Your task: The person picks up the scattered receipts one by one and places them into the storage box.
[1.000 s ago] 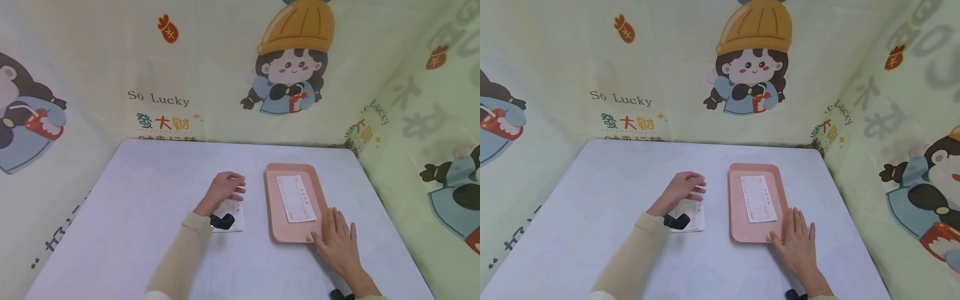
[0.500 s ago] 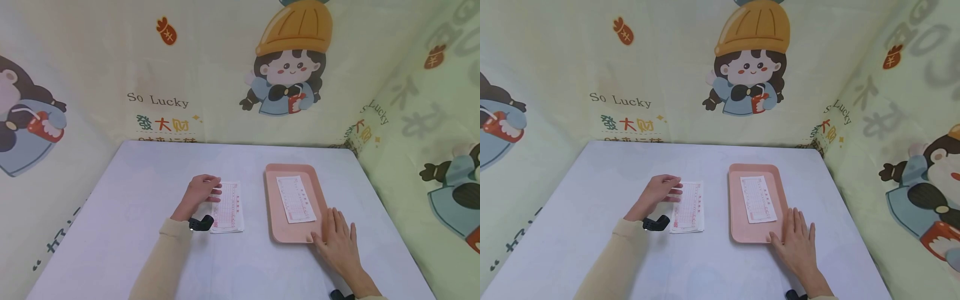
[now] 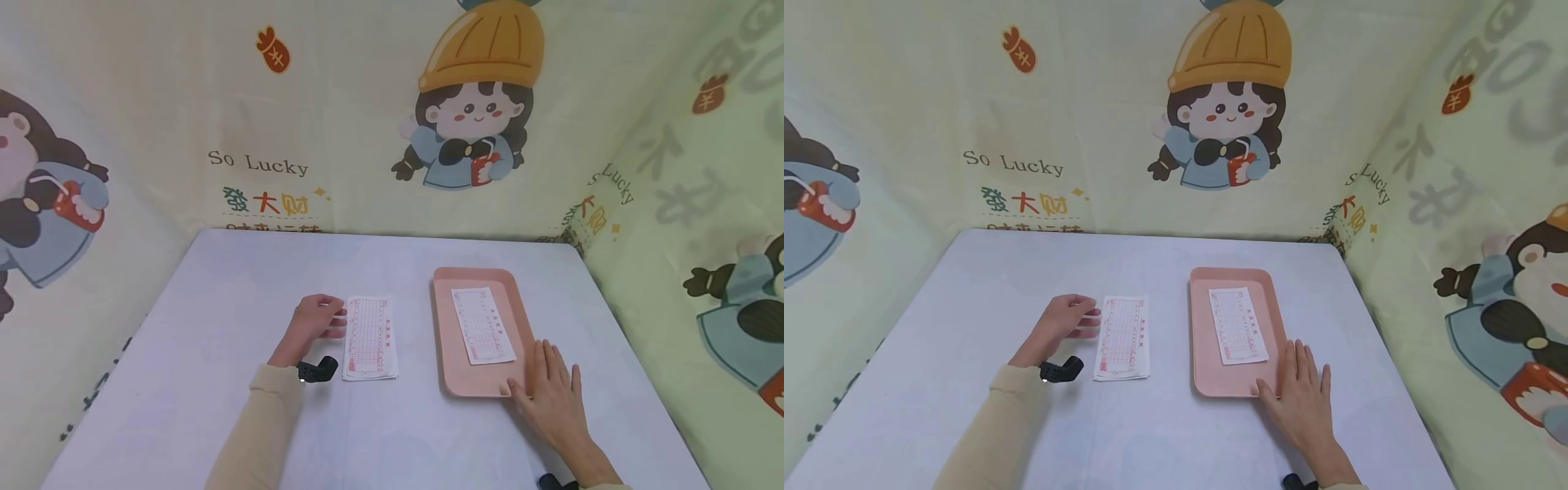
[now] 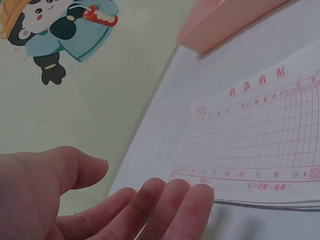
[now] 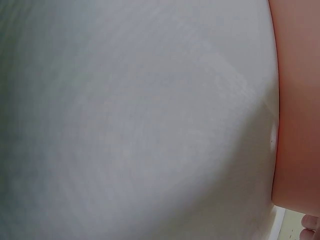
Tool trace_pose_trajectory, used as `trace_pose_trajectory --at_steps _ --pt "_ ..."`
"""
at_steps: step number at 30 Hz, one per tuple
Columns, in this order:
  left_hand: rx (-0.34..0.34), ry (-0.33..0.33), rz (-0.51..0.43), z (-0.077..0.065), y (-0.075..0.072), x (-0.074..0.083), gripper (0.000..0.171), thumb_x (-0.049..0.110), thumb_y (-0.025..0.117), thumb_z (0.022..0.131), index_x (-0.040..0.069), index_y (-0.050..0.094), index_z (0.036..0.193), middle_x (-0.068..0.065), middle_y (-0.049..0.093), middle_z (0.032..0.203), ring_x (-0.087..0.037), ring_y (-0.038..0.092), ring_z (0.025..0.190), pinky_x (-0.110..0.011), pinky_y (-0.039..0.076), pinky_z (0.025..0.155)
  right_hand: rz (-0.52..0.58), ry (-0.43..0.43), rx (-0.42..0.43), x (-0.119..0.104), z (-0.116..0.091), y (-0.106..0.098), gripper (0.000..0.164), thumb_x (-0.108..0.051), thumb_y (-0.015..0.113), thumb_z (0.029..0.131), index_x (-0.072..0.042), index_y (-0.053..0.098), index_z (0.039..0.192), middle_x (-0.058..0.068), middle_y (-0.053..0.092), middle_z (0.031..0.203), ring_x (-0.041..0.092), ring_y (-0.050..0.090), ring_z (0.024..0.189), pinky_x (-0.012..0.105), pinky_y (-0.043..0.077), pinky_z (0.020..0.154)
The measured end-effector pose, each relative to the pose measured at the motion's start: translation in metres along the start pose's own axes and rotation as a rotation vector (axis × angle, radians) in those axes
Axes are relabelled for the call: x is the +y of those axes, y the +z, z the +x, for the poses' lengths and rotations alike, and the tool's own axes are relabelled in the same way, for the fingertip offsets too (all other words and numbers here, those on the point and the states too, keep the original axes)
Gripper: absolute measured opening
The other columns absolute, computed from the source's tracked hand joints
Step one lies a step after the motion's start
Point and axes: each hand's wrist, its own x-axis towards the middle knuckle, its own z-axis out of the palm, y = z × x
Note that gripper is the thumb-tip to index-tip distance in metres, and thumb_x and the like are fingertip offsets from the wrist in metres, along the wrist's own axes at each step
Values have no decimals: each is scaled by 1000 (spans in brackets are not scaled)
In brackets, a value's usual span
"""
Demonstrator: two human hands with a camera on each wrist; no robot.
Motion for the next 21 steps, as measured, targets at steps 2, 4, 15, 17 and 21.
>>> trace_pose_trajectory --at_steps 2,4,15,17,21 --pt "8 -13 2 0 0 -3 41 32 53 100 3 54 130 -18 67 117 -22 72 89 -31 62 75 -1 0 0 0 0 0 95 -49 62 89 6 19 154 32 28 154 49 25 142 74 13 112" --pt "16 -29 12 2 0 -6 41 31 53 100 3 54 130 -18 66 117 -22 72 88 -30 62 74 -2 1 -1 0 0 0 95 -49 62 90 6 19 154 32 28 154 50 25 142 74 13 112" --pt "23 -96 105 4 7 -17 40 27 55 99 0 53 129 -16 64 105 -21 65 79 -25 61 67 11 1 -2 0 -1 0 94 -49 61 90 6 19 154 33 27 154 51 26 141 75 14 112" --pt "35 -97 114 7 10 -18 39 26 55 99 0 54 128 -16 64 100 -20 64 77 -22 59 62 10 1 -2 0 -1 1 94 -48 62 90 6 18 154 33 27 154 51 26 141 75 14 111" --pt "49 -109 131 12 15 -20 38 27 56 99 1 54 127 -15 62 95 -21 62 77 -18 56 56 8 1 0 0 -1 0 94 -48 62 90 6 18 154 33 27 154 51 26 141 75 14 111"
